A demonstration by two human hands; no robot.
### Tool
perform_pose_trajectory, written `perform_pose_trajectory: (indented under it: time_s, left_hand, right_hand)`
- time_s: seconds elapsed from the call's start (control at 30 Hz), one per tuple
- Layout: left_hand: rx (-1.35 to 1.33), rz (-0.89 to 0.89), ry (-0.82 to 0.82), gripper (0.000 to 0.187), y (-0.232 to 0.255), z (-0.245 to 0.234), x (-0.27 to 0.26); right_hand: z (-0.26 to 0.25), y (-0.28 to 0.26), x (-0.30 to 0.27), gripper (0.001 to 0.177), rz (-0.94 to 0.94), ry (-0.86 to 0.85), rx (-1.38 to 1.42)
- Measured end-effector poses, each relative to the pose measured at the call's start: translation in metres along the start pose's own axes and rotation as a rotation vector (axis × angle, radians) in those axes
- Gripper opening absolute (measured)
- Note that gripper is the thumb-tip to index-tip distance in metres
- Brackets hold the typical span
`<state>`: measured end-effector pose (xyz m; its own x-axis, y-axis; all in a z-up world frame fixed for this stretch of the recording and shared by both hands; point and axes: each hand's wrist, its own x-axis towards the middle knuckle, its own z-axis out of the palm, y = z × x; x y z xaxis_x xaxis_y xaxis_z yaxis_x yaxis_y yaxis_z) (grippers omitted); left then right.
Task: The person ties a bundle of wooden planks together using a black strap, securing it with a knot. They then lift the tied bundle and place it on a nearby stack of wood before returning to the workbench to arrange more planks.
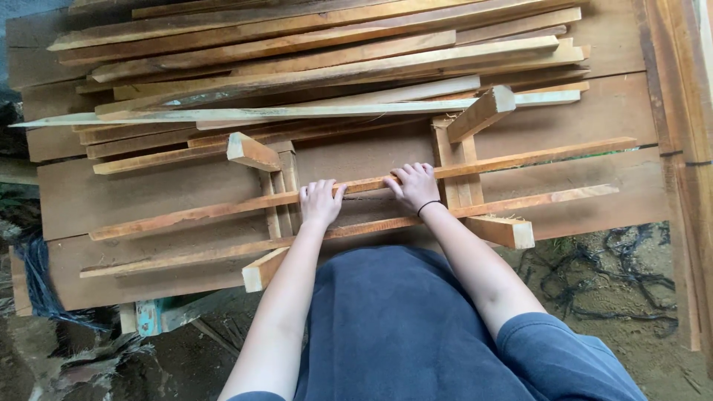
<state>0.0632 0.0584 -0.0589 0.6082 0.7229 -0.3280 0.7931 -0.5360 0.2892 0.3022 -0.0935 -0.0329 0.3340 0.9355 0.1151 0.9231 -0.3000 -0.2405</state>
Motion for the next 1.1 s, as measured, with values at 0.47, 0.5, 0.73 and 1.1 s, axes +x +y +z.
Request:
perform_pose_trajectory:
  time_s: [0.47, 0.5, 0.73, 1.1]
  left_hand:
    - [-0.044, 0.054, -0.073, 0.049, -0.012, 0.009, -0.011]
    - [-0.034, 0.069, -0.045, 0.05, -0.005, -0.004, -0.018]
    - [0.002, 0.127, 0.076, 0.052, -0.004, -0.004, -0.035]
    - [0.08, 0.063, -0.057, 0.048, -0.001, -0.017, -0.042]
  right_hand:
    - [0.023, 0.006, -0.027, 0.049, 0.047, -0.309, 0.066]
    - [0.021, 0.005, -0.029, 0.049, 0.037, -0.272, 0.058]
    - [0.015, 0.008, -0.033, 0.05, -0.008, -0.104, 0.05]
    - [-0.009, -0.007, -0.035, 0.055, 0.106, -0.331, -0.003]
